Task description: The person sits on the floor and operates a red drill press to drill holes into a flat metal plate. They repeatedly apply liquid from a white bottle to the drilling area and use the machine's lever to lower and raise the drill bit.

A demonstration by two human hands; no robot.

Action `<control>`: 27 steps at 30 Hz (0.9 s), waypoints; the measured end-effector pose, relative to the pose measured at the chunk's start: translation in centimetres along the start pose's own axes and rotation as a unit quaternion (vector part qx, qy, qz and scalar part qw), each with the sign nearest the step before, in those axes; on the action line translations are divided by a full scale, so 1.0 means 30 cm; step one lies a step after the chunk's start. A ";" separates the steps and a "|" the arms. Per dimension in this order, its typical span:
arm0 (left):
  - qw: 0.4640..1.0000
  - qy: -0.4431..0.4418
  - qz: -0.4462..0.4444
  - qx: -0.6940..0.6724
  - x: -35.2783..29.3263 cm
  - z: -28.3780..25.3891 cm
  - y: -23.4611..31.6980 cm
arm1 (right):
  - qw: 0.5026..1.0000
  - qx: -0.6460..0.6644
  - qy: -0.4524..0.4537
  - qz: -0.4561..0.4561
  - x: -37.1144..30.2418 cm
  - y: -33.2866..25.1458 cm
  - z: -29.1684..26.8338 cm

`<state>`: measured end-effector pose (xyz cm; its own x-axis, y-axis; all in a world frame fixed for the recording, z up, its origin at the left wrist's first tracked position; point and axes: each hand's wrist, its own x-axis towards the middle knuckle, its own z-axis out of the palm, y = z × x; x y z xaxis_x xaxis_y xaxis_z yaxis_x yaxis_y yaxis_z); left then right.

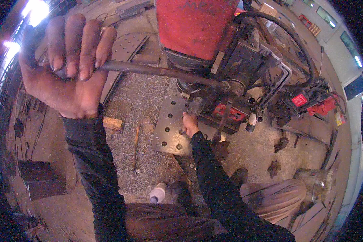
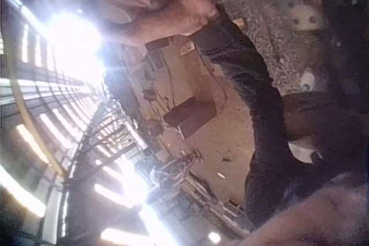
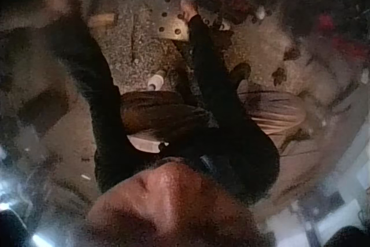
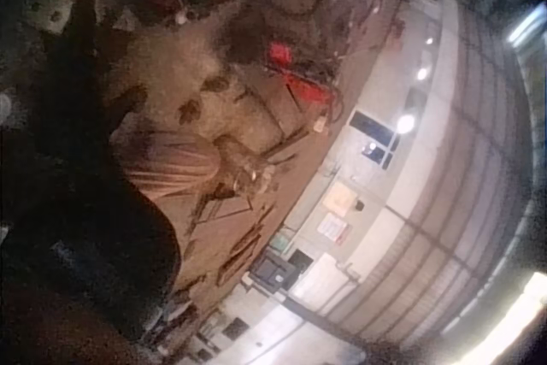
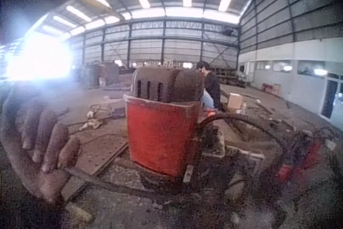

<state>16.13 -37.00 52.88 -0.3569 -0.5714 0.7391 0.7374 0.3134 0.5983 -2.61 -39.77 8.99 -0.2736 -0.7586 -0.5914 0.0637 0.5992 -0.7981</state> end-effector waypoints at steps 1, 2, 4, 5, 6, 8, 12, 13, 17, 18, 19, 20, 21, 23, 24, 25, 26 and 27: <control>1.000 0.004 -0.007 0.021 -0.015 -0.004 0.038 | 0.996 0.057 -0.051 0.041 -0.049 -0.014 0.074; 1.000 -0.003 -0.001 0.011 -0.001 0.004 0.031 | 0.999 0.044 -0.002 0.009 0.026 0.026 0.061; 0.998 -0.032 0.025 -0.053 0.049 0.018 -0.064 | 0.991 -0.001 0.127 -0.048 0.262 0.115 -0.151; 0.998 -0.016 0.029 -0.047 0.047 0.019 -0.057 | 0.988 -0.032 0.141 -0.059 0.266 0.124 -0.120; 0.998 -0.001 0.036 -0.046 0.048 0.023 -0.056 | 0.985 -0.078 0.141 -0.058 0.272 0.126 -0.119; 0.998 0.019 0.040 -0.046 0.049 0.030 -0.071 | 0.967 -0.185 0.156 -0.080 0.256 0.121 -0.142; 0.998 0.053 0.027 -0.005 0.012 0.020 -0.019 | 0.924 -0.313 0.156 -0.154 0.034 0.033 -0.031; 0.998 0.053 0.029 -0.010 0.018 0.022 -0.029 | 0.917 -0.319 0.172 -0.165 0.028 0.024 -0.059; 0.999 0.020 0.043 0.002 0.026 0.025 -0.033 | 0.930 -0.269 0.176 -0.178 -0.045 -0.013 -0.081; 0.999 0.019 0.038 -0.014 0.031 0.026 -0.038 | 0.928 -0.265 0.184 -0.185 -0.034 0.001 -0.097; 0.999 0.018 0.033 -0.029 0.034 0.028 -0.042 | 0.927 -0.261 0.191 -0.191 -0.026 0.016 -0.113; 0.999 0.020 0.034 -0.027 0.034 0.028 -0.042 | 0.922 -0.262 0.196 -0.207 -0.032 0.029 -0.113; 0.999 0.022 0.034 -0.024 0.034 0.028 -0.043 | 0.917 -0.262 0.201 -0.222 -0.041 0.043 -0.113; 0.999 0.024 0.025 -0.027 0.028 0.024 -0.040 | 0.914 -0.263 0.197 -0.237 -0.061 0.053 -0.106; 0.999 0.023 0.017 -0.032 0.020 0.017 -0.033 | 0.915 -0.265 0.188 -0.237 -0.076 0.052 -0.101; 0.999 0.023 0.008 -0.037 0.015 0.012 -0.027 | 0.917 -0.267 0.179 -0.237 -0.088 0.048 -0.094; 0.999 0.025 0.004 -0.041 0.018 0.013 -0.028 | 0.915 -0.273 0.179 -0.235 -0.081 0.049 -0.106; 0.999 0.027 0.001 -0.045 0.021 0.014 -0.030 | 0.914 -0.280 0.179 -0.233 -0.074 0.049 -0.118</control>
<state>15.00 -37.31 52.94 -0.3258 -0.6122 0.7205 0.7868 0.2470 0.5656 -5.30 -36.30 9.53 -0.4494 -0.8921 -0.0460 -0.6132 0.3456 -0.7103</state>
